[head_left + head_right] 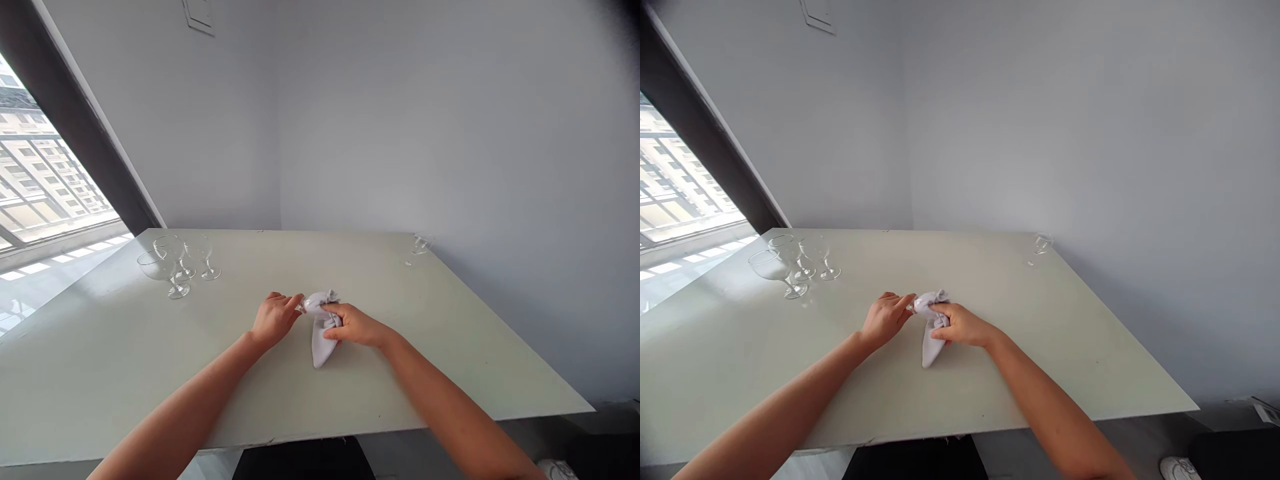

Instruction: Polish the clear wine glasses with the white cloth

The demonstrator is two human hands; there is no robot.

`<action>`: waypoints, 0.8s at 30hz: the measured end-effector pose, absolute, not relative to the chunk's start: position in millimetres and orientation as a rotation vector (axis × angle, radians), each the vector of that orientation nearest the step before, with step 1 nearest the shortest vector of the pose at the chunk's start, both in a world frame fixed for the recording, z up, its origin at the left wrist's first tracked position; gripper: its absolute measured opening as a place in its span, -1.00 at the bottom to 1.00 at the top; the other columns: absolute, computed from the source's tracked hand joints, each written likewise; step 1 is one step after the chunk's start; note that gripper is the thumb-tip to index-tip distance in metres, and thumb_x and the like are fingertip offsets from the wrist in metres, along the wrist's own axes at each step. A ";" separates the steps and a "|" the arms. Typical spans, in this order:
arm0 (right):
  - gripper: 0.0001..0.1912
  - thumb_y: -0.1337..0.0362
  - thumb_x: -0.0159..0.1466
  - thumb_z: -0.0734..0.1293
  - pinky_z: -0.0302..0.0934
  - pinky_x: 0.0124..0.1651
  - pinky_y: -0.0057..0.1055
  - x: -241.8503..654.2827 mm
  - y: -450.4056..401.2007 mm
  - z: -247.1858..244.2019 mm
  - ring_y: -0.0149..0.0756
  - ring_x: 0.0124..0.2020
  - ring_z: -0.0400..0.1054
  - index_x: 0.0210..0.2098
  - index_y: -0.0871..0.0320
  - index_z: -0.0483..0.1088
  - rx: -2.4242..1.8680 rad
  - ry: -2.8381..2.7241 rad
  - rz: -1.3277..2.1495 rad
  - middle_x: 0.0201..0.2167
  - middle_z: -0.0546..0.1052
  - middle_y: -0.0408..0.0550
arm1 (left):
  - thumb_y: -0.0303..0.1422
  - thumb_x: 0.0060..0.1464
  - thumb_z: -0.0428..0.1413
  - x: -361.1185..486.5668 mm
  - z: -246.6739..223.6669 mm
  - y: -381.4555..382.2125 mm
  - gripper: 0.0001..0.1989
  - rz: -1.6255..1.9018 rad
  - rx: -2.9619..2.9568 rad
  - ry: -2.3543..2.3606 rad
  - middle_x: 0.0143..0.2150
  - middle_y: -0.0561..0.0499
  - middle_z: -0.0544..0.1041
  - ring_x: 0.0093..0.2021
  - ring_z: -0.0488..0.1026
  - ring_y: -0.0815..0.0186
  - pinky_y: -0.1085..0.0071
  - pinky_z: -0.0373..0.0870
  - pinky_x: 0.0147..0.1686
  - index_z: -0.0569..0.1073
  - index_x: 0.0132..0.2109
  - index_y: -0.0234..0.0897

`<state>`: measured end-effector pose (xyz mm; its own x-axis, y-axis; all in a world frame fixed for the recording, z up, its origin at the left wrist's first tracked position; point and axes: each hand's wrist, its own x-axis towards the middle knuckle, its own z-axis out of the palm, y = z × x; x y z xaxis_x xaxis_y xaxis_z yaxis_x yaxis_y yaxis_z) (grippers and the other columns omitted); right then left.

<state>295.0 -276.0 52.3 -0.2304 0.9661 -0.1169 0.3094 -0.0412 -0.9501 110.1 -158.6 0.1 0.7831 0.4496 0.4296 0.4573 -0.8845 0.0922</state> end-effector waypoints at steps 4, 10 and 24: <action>-0.78 0.30 0.11 0.26 0.17 -0.19 -0.36 288.7 -272.3 27.6 -0.31 -0.28 0.29 -0.25 0.10 0.47 -1.443 -1.646 0.981 -0.36 0.44 -0.13 | -0.39 0.12 -0.08 111.0 -0.3 -161.4 -0.83 -0.574 -3.008 -0.674 -0.53 0.09 0.44 -0.49 0.36 0.36 0.39 0.18 -0.32 0.32 -0.13 -0.22; -0.67 0.20 0.01 0.39 0.15 -0.36 -0.44 289.4 -267.8 14.9 -0.40 -0.45 0.27 -0.23 0.17 0.42 -1.169 -0.986 1.358 -0.45 0.41 -0.13 | -0.34 0.15 -0.07 112.0 14.6 -164.0 -0.70 -0.735 -2.864 -0.567 -0.29 -0.05 0.48 -0.23 0.38 0.27 0.28 0.16 -0.15 0.28 0.04 -0.18; -0.55 0.27 0.07 0.37 0.17 -0.13 -0.38 302.6 -276.4 19.0 -0.36 -0.19 0.28 -0.03 0.12 0.31 -1.050 -1.356 1.448 -0.23 0.41 -0.10 | -0.25 0.18 -0.11 107.2 18.2 -159.3 -0.68 -0.783 -2.921 -0.460 -0.47 0.05 0.43 -0.42 0.35 0.36 0.37 0.17 -0.30 0.32 0.03 -0.21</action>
